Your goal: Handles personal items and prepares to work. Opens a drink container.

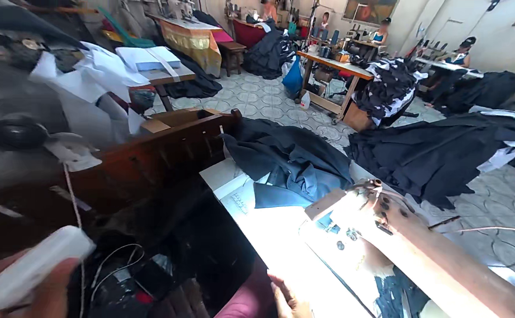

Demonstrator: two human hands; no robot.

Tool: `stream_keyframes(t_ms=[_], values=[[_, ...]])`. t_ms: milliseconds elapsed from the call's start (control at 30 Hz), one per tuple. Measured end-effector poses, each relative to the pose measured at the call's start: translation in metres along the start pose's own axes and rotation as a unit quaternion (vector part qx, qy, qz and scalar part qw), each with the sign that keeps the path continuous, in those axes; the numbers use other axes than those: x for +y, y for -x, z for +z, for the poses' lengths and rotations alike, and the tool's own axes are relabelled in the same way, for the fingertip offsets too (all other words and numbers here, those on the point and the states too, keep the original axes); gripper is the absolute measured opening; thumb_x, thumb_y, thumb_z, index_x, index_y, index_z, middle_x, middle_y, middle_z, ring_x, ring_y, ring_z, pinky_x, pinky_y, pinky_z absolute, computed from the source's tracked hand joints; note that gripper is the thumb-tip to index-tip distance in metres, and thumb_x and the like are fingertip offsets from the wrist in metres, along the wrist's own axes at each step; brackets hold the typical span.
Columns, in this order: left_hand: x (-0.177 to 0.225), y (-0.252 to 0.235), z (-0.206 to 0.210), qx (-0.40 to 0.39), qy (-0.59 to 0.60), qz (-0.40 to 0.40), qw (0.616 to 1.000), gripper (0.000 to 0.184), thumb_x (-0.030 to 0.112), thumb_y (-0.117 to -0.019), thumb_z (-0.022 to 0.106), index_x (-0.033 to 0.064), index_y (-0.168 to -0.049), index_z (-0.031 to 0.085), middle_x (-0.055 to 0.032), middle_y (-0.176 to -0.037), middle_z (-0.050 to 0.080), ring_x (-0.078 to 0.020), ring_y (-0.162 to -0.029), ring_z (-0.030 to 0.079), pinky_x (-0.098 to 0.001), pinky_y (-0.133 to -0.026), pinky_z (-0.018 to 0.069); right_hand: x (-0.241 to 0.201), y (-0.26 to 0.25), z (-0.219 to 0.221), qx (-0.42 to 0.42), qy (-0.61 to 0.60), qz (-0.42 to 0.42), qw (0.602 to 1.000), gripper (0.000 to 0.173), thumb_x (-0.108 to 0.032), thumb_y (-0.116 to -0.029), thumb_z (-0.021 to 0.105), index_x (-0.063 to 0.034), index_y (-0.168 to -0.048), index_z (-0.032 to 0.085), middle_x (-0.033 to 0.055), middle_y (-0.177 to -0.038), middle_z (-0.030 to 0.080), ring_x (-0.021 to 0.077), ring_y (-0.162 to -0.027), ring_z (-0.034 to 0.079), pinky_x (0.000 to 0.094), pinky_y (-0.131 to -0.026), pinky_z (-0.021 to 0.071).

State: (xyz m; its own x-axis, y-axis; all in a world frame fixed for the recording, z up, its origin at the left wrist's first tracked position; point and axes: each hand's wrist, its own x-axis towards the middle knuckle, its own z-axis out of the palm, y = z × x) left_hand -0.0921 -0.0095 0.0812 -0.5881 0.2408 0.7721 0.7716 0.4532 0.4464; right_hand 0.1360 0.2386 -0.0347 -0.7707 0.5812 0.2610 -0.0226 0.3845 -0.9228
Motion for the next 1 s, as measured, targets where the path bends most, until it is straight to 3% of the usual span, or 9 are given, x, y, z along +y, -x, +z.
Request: stream_keyframes(t_ms=[100, 233, 333, 433, 500, 600, 800, 933, 1000], values=[[0.013, 0.014, 0.011, -0.038, 0.162, -0.1, 0.981, 0.058, 0.013, -0.0942, 0.072, -0.0253, -0.125, 0.041, -0.0109, -0.115, 0.067, -0.0002, -0.106, 0.066, -0.0244, -0.097, 0.0565, -0.024, -0.031, 0.03, -0.07, -0.014, -0.082, 0.994, 0.038, -0.016, -0.1033, 0.054, 0.007, -0.132, 0.063, 0.022, -0.131, 0.065, 0.0253, -0.124, 0.063, 0.0403, -0.107, 0.0498], [0.056, 0.013, 0.049, -0.034, 0.365, -0.205, 0.907, 0.049, -0.001, -0.0848, 0.071, 0.0044, -0.127, 0.045, 0.0204, -0.104, 0.071, 0.0039, -0.096, 0.07, -0.0213, -0.086, 0.0613, -0.053, -0.041, 0.073, -0.182, -0.004, -0.073, 0.981, 0.043, -0.022, -0.1052, 0.048, 0.0068, -0.134, 0.062, 0.0241, -0.136, 0.063, 0.0406, -0.134, 0.055, 0.0648, -0.115, 0.0324], [0.057, 0.011, 0.073, 0.0, 0.436, -0.278, 0.856, 0.041, -0.008, -0.0842, 0.062, 0.0099, -0.119, 0.05, 0.0187, -0.095, 0.073, 0.0021, -0.086, 0.072, -0.0202, -0.076, 0.063, -0.052, -0.033, 0.092, -0.13, -0.103, -0.033, 0.986, 0.032, -0.01, -0.1049, 0.046, 0.0144, -0.111, 0.067, 0.0221, -0.099, 0.074, 0.0239, -0.094, 0.073, 0.0393, -0.091, 0.0562], [0.053, 0.012, 0.087, -0.012, 0.472, -0.359, 0.805, 0.037, -0.003, -0.091, 0.055, 0.0119, -0.123, 0.044, 0.0172, -0.094, 0.072, 0.0011, -0.083, 0.072, -0.0212, -0.073, 0.0637, -0.055, -0.031, 0.097, -0.084, -0.145, 0.024, 0.986, 0.03, -0.006, -0.1053, 0.045, 0.0167, -0.109, 0.065, 0.0193, -0.086, 0.072, 0.0153, -0.076, 0.071, 0.0304, -0.077, 0.059], [0.037, 0.023, 0.096, -0.073, 0.597, -0.353, 0.717, 0.039, 0.021, -0.097, 0.066, 0.0218, -0.13, 0.044, 0.0046, -0.116, 0.074, -0.015, -0.1, 0.075, -0.0351, -0.083, 0.0651, -0.056, -0.034, 0.097, -0.059, -0.137, 0.043, 0.988, 0.031, -0.007, -0.1056, 0.044, 0.0153, -0.108, 0.065, 0.0162, -0.081, 0.07, 0.0122, -0.07, 0.067, 0.0282, -0.072, 0.0569], [0.016, 0.031, 0.115, -0.178, 0.737, -0.336, 0.558, 0.054, 0.043, -0.0854, 0.078, 0.0328, -0.136, 0.061, -0.0065, -0.144, 0.062, -0.0338, -0.122, 0.067, -0.0545, -0.098, 0.0578, -0.049, -0.04, 0.096, -0.024, -0.115, 0.028, 0.993, 0.031, -0.009, -0.1059, 0.043, 0.013, -0.106, 0.066, 0.0109, -0.074, 0.066, 0.0071, -0.063, 0.061, 0.0232, -0.063, 0.0531], [0.027, 0.013, 0.125, -0.156, 0.692, -0.425, 0.562, 0.057, 0.027, -0.0801, 0.087, 0.0128, -0.125, 0.054, -0.0125, -0.116, 0.075, -0.0314, -0.098, 0.076, -0.0493, -0.083, 0.0648, -0.047, -0.048, 0.095, -0.006, -0.137, 0.015, 0.99, 0.03, -0.011, -0.1055, 0.045, 0.0085, -0.098, 0.066, 0.0004, -0.071, 0.063, -0.0028, -0.061, 0.057, 0.015, -0.06, 0.0504], [-0.002, 0.014, 0.133, -0.252, 0.779, -0.348, 0.458, 0.047, 0.037, -0.0869, 0.078, 0.0187, -0.129, 0.069, -0.0123, -0.13, 0.07, -0.0316, -0.12, 0.068, -0.0545, -0.102, 0.0545, -0.048, -0.048, 0.101, -0.003, -0.205, 0.03, 0.978, 0.029, -0.014, -0.1069, 0.041, -0.0001, -0.096, 0.065, -0.0079, -0.073, 0.063, -0.0053, -0.065, 0.059, 0.0138, -0.062, 0.0526], [-0.002, 0.014, 0.136, -0.274, 0.785, -0.324, 0.451, 0.051, 0.049, -0.088, 0.073, 0.022, -0.131, 0.069, -0.0095, -0.132, 0.069, -0.0292, -0.121, 0.068, -0.0507, -0.104, 0.0542, -0.05, -0.049, 0.103, -0.004, -0.214, 0.044, 0.976, 0.03, -0.014, -0.107, 0.04, -0.0029, -0.094, 0.065, -0.0094, -0.073, 0.063, -0.0045, -0.065, 0.06, 0.0146, -0.062, 0.0534]])
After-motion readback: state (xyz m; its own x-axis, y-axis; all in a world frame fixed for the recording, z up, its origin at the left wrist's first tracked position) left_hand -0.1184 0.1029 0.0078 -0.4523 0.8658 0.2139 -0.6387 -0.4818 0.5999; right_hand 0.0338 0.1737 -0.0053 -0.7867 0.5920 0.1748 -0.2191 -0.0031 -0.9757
